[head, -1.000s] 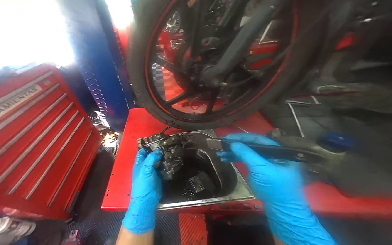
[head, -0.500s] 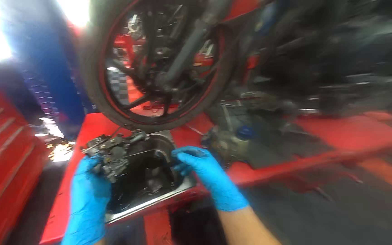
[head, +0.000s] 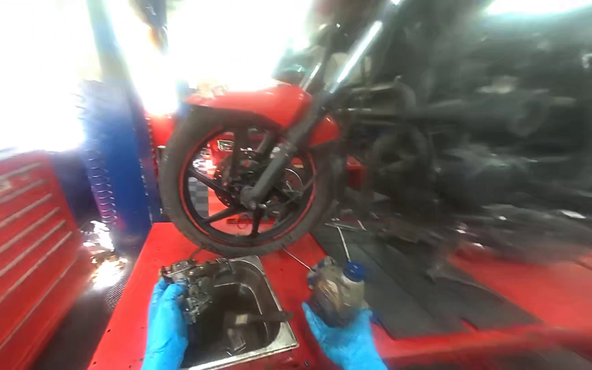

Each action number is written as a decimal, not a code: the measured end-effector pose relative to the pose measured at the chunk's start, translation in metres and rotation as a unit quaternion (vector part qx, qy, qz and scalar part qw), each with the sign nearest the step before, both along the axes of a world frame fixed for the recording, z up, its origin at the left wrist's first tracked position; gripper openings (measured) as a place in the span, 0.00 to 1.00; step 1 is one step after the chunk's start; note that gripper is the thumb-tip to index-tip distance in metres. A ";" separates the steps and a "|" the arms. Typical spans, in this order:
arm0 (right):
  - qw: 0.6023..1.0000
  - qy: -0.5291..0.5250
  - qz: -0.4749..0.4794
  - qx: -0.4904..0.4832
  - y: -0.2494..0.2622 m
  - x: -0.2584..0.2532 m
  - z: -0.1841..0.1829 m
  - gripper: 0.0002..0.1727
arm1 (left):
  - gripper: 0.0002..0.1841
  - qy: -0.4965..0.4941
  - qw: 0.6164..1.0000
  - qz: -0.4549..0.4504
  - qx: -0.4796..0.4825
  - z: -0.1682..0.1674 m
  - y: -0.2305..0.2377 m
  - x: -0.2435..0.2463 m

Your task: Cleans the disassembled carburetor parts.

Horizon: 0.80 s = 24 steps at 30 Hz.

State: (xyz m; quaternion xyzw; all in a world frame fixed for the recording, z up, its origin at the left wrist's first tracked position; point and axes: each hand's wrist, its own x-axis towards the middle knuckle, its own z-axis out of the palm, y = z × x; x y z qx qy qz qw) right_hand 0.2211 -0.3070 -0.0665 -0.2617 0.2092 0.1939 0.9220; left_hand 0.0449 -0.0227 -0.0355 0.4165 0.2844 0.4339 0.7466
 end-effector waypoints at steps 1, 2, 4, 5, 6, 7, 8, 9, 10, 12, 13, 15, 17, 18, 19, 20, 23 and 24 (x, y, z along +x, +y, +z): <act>1.000 -0.004 -0.002 -0.002 0.002 0.004 -0.003 0.54 | 0.22 0.007 1.000 0.004 0.010 0.000 -0.002 -0.001; 1.000 -0.008 -0.004 -0.007 0.002 0.007 -0.004 0.48 | 0.23 0.012 1.000 0.004 0.014 -0.001 -0.004 -0.003; 1.000 -0.006 -0.006 -0.007 -0.001 0.011 -0.008 0.35 | 0.25 0.013 1.000 0.007 0.019 -0.002 -0.005 -0.004; 1.000 -0.002 -0.014 -0.014 -0.002 0.013 -0.009 0.32 | 0.26 0.016 1.000 0.005 0.024 -0.002 -0.006 -0.005; 1.000 -0.003 -0.019 -0.020 -0.003 0.015 -0.008 0.30 | 0.26 0.018 0.999 0.004 0.027 -0.002 -0.008 -0.004; 0.999 -0.008 -0.022 -0.028 -0.002 0.017 -0.007 0.30 | 0.26 0.019 0.999 0.003 0.028 -0.001 -0.009 -0.004; 0.999 -0.018 -0.020 -0.037 0.000 0.018 -0.006 0.30 | 0.26 0.020 0.999 0.001 0.026 0.000 -0.009 -0.004; 0.998 -0.029 -0.015 -0.047 0.004 0.019 -0.004 0.32 | 0.26 0.020 1.000 0.000 0.024 0.000 -0.009 -0.004; 0.998 -0.037 -0.010 -0.054 0.008 0.019 -0.002 0.35 | 0.25 0.019 1.000 0.002 0.022 0.001 -0.008 -0.004; 0.995 -0.056 0.001 -0.077 0.010 0.021 0.000 0.39 | 0.23 0.026 0.999 0.000 0.021 0.002 -0.008 -0.007; 0.991 -0.071 0.005 -0.111 0.009 0.022 0.001 0.39 | 0.23 0.030 0.999 -0.004 0.024 0.003 -0.007 -0.008; 0.978 -0.068 0.024 -0.194 0.003 0.026 0.008 0.38 | 0.23 0.029 0.999 -0.006 0.038 0.002 -0.003 -0.009; 0.969 -0.012 0.022 -0.245 -0.007 0.035 0.016 0.41 | 0.22 0.026 0.999 -0.004 0.045 0.001 0.000 -0.009; 0.968 -0.001 0.014 -0.252 -0.013 0.039 0.018 0.43 | 0.22 0.025 0.999 -0.002 0.047 0.000 0.002 -0.009; 0.969 0.006 0.013 -0.245 -0.015 0.043 0.020 0.45 | 0.21 0.025 0.999 0.002 0.046 0.000 0.003 -0.009; 0.972 0.009 0.020 -0.234 -0.016 0.045 0.023 0.47 | 0.21 0.026 0.999 0.005 0.043 -0.001 0.005 -0.009; 0.976 -0.006 0.069 -0.207 -0.005 0.051 0.032 0.50 | 0.23 0.027 0.999 -0.003 0.041 -0.004 0.003 -0.009; 0.978 -0.023 0.077 -0.191 0.000 0.054 0.031 0.49 | 0.24 0.026 0.999 -0.008 0.044 -0.005 0.001 -0.009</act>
